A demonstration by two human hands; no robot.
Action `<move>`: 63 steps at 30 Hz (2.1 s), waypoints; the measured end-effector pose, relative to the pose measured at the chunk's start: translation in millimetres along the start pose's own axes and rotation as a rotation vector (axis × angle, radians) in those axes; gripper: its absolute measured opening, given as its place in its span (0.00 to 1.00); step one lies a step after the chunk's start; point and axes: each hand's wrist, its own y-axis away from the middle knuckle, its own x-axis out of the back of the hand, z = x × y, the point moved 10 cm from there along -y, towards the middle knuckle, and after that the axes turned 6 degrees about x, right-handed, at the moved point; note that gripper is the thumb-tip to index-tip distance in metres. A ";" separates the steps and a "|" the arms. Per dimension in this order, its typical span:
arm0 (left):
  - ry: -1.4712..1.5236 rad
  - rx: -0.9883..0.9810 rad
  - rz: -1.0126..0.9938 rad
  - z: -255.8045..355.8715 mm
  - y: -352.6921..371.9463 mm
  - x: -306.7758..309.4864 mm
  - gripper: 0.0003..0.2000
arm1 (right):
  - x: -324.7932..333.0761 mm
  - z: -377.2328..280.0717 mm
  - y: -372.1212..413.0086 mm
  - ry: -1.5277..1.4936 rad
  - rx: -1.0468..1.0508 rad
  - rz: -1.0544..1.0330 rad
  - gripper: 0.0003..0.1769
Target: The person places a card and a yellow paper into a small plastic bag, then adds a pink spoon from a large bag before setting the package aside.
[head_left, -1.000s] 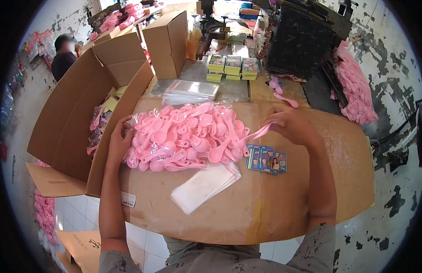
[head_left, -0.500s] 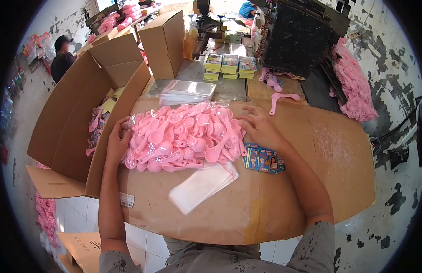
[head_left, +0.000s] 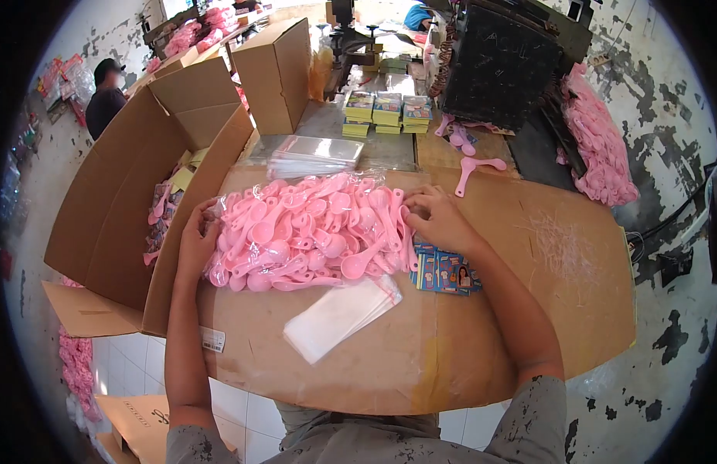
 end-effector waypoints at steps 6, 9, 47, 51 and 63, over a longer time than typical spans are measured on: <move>-0.003 -0.007 0.004 6.1 2.7 -0.1 0.21 | -4.9 7.7 1.4 -0.116 -0.213 -0.155 0.11; 0.012 -0.048 0.015 7.6 2.3 -0.7 0.21 | 0.0 10.6 2.1 -0.229 -0.230 -0.079 0.11; -0.065 0.003 0.043 14.3 7.2 2.7 0.20 | 125.4 127.4 22.3 -0.456 -0.419 0.623 0.23; -0.087 -0.032 0.041 10.1 3.8 4.3 0.21 | 132.1 100.8 17.1 0.075 -0.220 0.558 0.26; -0.015 -0.026 0.009 5.6 2.3 0.5 0.20 | 6.5 12.5 3.0 -0.080 -0.203 -0.191 0.18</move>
